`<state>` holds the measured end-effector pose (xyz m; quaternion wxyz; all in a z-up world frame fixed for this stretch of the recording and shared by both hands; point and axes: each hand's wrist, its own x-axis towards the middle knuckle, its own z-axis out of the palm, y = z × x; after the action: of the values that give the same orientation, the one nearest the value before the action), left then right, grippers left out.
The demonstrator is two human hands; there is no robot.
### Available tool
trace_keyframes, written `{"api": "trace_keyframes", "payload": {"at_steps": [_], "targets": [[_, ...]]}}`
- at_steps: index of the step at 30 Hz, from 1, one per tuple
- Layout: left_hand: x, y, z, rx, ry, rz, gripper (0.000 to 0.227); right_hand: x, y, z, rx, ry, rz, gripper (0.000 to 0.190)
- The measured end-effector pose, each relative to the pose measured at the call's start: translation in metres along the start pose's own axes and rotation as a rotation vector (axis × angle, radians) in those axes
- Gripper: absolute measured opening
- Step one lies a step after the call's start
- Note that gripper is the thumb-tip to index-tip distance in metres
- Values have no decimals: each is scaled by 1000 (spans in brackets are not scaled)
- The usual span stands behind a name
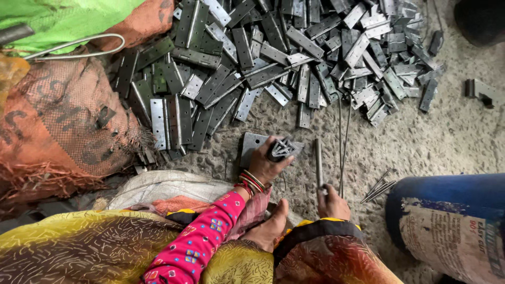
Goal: The person sits on the floor and assembles metal hinges by inserting pins into the knuckles of two hinge halves. They pick up hinge parts from a pile, align them, insert the pin, and then place the assembled hinge into a nearby bucket.
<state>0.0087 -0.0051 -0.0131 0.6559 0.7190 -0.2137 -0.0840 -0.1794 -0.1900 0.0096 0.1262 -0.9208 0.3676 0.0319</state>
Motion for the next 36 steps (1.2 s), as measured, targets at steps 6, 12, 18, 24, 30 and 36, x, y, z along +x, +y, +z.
{"api": "trace_keyframes", "payload": {"at_steps": [6,12,18,24,30,36], "targets": [[6,-1,-7,-575,24,-357,30,2,-23,-20,512,46,-205,43],[-5,50,-22,-1104,-268,-769,25,26,-61,-22,955,-543,-17,44],[-13,51,-30,-811,-402,-583,30,-8,-73,-18,1033,-314,-704,44],[-19,23,-21,-785,-649,-543,59,-59,-68,-45,1814,-506,100,47],[7,-21,-62,-572,-546,-483,66,-71,6,-157,2004,-64,69,29],[35,-51,-86,-494,-403,-478,62,-116,136,-364,1734,939,-226,70]]}}
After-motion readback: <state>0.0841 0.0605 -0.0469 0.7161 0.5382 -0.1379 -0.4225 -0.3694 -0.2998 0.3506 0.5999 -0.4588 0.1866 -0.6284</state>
